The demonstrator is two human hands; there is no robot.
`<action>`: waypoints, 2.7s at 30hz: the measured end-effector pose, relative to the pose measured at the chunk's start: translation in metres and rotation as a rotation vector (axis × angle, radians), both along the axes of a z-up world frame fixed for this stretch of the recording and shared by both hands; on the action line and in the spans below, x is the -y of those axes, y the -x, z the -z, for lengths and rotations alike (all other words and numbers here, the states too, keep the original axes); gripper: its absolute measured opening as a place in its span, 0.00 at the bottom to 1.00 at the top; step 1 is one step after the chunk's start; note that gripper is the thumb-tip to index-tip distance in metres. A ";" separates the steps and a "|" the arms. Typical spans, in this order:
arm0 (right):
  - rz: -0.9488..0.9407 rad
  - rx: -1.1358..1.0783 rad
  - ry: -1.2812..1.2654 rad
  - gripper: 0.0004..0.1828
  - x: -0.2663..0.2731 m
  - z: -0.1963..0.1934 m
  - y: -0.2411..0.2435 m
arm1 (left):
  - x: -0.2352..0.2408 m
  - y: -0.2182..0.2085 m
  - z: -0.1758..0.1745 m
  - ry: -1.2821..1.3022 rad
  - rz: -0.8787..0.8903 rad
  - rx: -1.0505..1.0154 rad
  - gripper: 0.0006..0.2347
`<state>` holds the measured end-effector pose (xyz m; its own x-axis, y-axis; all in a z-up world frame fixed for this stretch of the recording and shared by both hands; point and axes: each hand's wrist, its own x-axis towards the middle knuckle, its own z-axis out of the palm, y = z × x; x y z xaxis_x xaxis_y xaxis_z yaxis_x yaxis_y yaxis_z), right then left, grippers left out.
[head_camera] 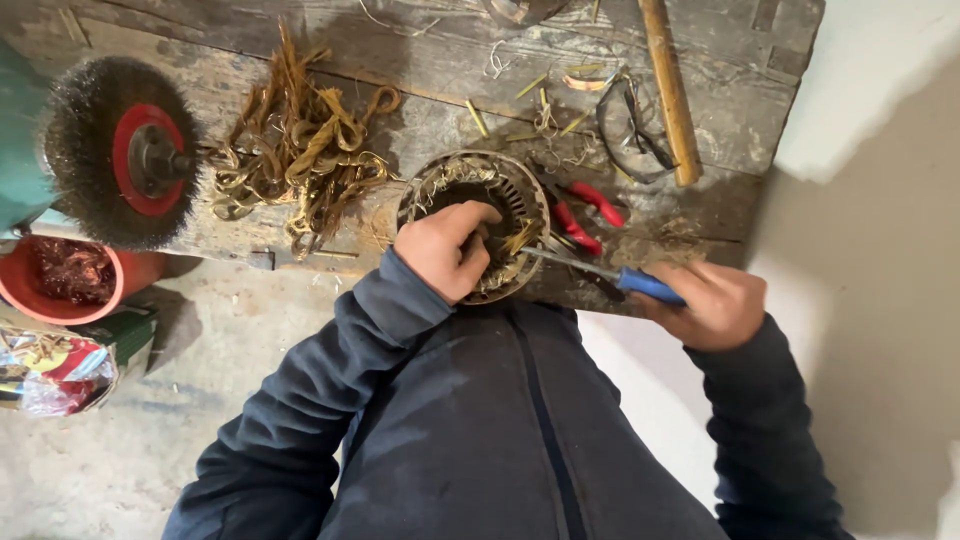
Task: The recorder is disassembling an electric motor stator to extract copper windings using pliers and a screwdriver.
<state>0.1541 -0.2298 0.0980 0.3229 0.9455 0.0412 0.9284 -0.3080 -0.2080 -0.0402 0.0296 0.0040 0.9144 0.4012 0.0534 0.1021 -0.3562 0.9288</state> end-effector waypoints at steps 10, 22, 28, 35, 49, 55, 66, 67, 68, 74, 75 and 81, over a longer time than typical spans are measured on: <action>0.240 -0.523 -0.174 0.23 0.074 0.210 0.026 | -0.003 -0.001 -0.001 -0.056 0.056 0.040 0.10; 0.533 -0.240 -0.328 0.19 0.075 0.194 0.009 | -0.015 -0.024 0.030 0.063 0.503 -0.007 0.17; 0.621 -0.041 -0.306 0.19 0.052 0.166 -0.006 | -0.006 -0.025 0.044 0.068 0.507 -0.035 0.13; 0.623 -0.041 -0.182 0.19 0.028 0.156 -0.012 | -0.018 -0.038 0.060 0.247 0.575 -0.023 0.18; 0.499 0.147 -0.201 0.21 0.011 0.151 -0.015 | -0.030 -0.072 0.052 -0.084 0.882 0.099 0.14; 0.244 0.052 -0.237 0.31 -0.032 0.149 0.005 | -0.020 -0.053 0.027 -0.150 0.709 0.099 0.11; 0.231 -0.141 -0.171 0.29 -0.035 0.156 -0.018 | -0.031 -0.079 0.011 0.022 0.856 -0.090 0.17; 0.226 -0.140 -0.166 0.29 -0.023 0.153 -0.020 | -0.031 -0.081 0.013 0.026 0.851 -0.087 0.17; 0.372 -0.413 -0.203 0.29 -0.011 0.150 -0.022 | -0.031 -0.083 0.014 -0.019 0.905 -0.158 0.16; 0.472 -1.593 -0.456 0.32 0.045 0.124 -0.001 | -0.031 -0.094 0.029 -0.029 1.037 -0.202 0.15; 0.330 -1.747 -0.471 0.30 0.060 0.127 0.002 | -0.033 -0.097 0.028 -0.038 1.054 -0.201 0.14; 0.237 -1.893 0.219 0.31 0.035 0.086 0.013 | -0.037 -0.075 0.027 0.033 0.930 -0.103 0.12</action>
